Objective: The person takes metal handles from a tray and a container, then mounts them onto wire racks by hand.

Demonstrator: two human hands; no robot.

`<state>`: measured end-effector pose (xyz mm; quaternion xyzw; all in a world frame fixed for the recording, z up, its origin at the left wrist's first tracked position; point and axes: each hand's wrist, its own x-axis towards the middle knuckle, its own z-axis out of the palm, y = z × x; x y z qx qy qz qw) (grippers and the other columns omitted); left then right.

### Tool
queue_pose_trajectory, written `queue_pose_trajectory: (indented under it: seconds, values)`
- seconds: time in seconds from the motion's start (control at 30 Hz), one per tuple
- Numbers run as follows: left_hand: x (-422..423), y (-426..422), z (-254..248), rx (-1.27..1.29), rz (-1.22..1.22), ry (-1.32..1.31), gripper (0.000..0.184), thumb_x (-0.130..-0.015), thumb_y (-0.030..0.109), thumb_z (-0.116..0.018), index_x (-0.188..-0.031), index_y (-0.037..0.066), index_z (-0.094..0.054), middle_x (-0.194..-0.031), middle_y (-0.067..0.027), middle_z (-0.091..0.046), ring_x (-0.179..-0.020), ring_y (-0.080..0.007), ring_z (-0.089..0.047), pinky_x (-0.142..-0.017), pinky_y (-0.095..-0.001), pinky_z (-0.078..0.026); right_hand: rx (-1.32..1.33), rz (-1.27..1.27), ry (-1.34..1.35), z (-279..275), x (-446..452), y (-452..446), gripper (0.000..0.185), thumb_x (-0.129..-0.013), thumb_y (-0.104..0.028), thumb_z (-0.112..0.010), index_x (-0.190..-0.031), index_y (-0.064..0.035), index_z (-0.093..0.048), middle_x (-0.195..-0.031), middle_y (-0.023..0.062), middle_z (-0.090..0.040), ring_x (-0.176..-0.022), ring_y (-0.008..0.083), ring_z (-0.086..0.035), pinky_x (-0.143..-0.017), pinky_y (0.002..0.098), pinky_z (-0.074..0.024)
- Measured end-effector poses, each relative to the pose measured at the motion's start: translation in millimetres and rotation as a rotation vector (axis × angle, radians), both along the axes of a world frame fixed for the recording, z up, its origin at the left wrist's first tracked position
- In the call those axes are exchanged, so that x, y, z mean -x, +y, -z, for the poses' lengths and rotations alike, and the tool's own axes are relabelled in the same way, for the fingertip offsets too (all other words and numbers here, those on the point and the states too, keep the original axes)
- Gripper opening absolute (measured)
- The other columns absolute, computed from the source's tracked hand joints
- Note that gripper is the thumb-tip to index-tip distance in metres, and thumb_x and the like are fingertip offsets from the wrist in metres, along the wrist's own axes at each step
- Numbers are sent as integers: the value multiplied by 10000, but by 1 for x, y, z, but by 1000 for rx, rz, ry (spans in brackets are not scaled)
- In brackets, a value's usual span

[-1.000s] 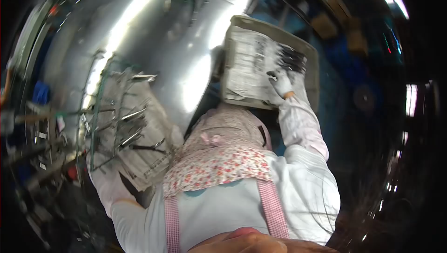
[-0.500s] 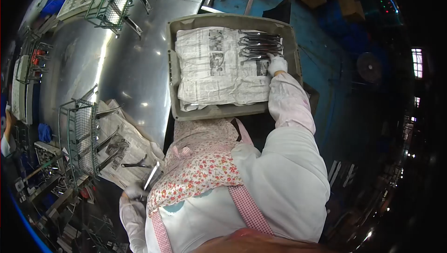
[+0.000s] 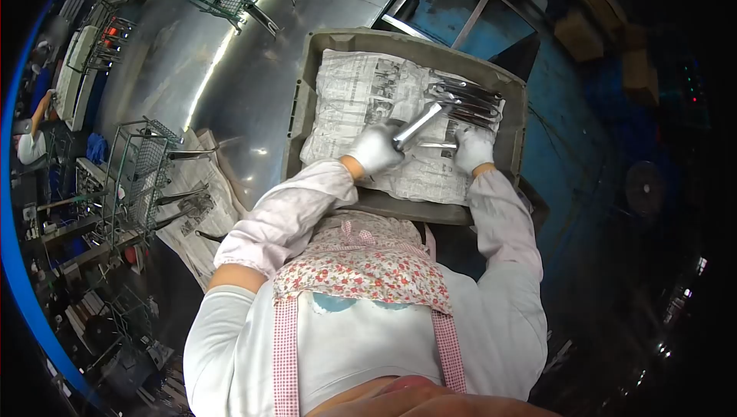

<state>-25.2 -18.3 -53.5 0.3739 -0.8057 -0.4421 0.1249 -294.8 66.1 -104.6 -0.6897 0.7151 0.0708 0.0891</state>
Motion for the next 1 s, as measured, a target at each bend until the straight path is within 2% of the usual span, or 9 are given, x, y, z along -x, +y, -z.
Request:
queue_pose_trajectory:
  seconds: [0.13,0.23,0.3,0.37,0.43,0.6,0.77,0.87,1.0]
  values:
    - [28,26,28,-15,87,-76,442,-663,200,-724,-1048,1,-634,-934,-160,-661,-802,-242,-645,-731,-351,-523,225,-233,-153,-23,-34,17,177,-668,-70,-584,-831,-110,-643,-729,95,-587,-710,278,-600,-624,409,-479]
    - [26,27,31,-686,96,-275,431,-682,188,-725,-1032,-41,-621,-867,-146,-667,-731,-202,-644,-665,-314,-524,463,-374,-198,-35,-36,8,267,-703,-104,-598,-970,-96,-601,-918,95,-576,-782,251,-557,-670,379,-453]
    - [14,28,42,-778,-27,-204,407,-697,156,-727,-1012,-71,-606,-795,-119,-662,-649,-148,-624,-585,-272,-508,526,-4,106,22,-14,1,348,-714,-137,-611,-1053,-74,-563,-946,113,-585,-827,279,-570,-737,389,-457]
    - [-5,29,47,-805,-187,-83,403,-716,150,-731,-1030,-61,-592,-803,-98,-663,-618,-137,-610,-540,-255,-487,534,141,96,1,4,-18,438,-719,-163,-617,-1137,-68,-526,-977,137,-592,-876,311,-583,-792,406,-460]
    - [-18,23,22,-711,-246,-151,407,-775,184,-706,-1089,-34,-565,-837,-101,-665,-600,-145,-606,-537,-262,-498,161,329,66,43,40,-27,459,-668,-175,-661,-1115,-98,-590,-991,139,-614,-909,301,-608,-816,426,-461]
    - [-48,30,21,-1003,-600,326,381,-892,246,-616,-1186,29,-509,-892,-92,-668,-598,-141,-604,-536,-261,-515,-171,56,179,20,37,-44,400,-648,-219,-680,-1034,-120,-637,-972,128,-639,-886,280,-634,-762,410,-505]
    - [-41,32,-3,-1123,-636,498,398,-935,353,-538,-1194,52,-540,-914,-74,-674,-641,-115,-602,-495,-203,-455,-387,250,-190,-24,-25,-44,393,-704,-310,-633,-1038,-103,-636,-989,125,-663,-908,277,-653,-783,385,-526]
    - [-37,35,-6,-1163,-642,394,407,-935,382,-528,-1160,47,-574,-907,-58,-670,-612,-111,-595,-483,-196,-442,-221,530,-828,-12,-76,-30,401,-745,-300,-690,-1011,-11,-612,-875,187,-672,-817,282,-665,-782,369,-523]
    - [-42,44,-19,-1130,-682,291,448,-867,421,-619,-1131,61,-581,-841,-67,-642,-591,-144,-617,-426,-256,-488,-15,514,-1277,-4,-138,-27,310,-851,-239,-634,-1013,20,-584,-866,160,-651,-728,233,-613,-695,351,-508]
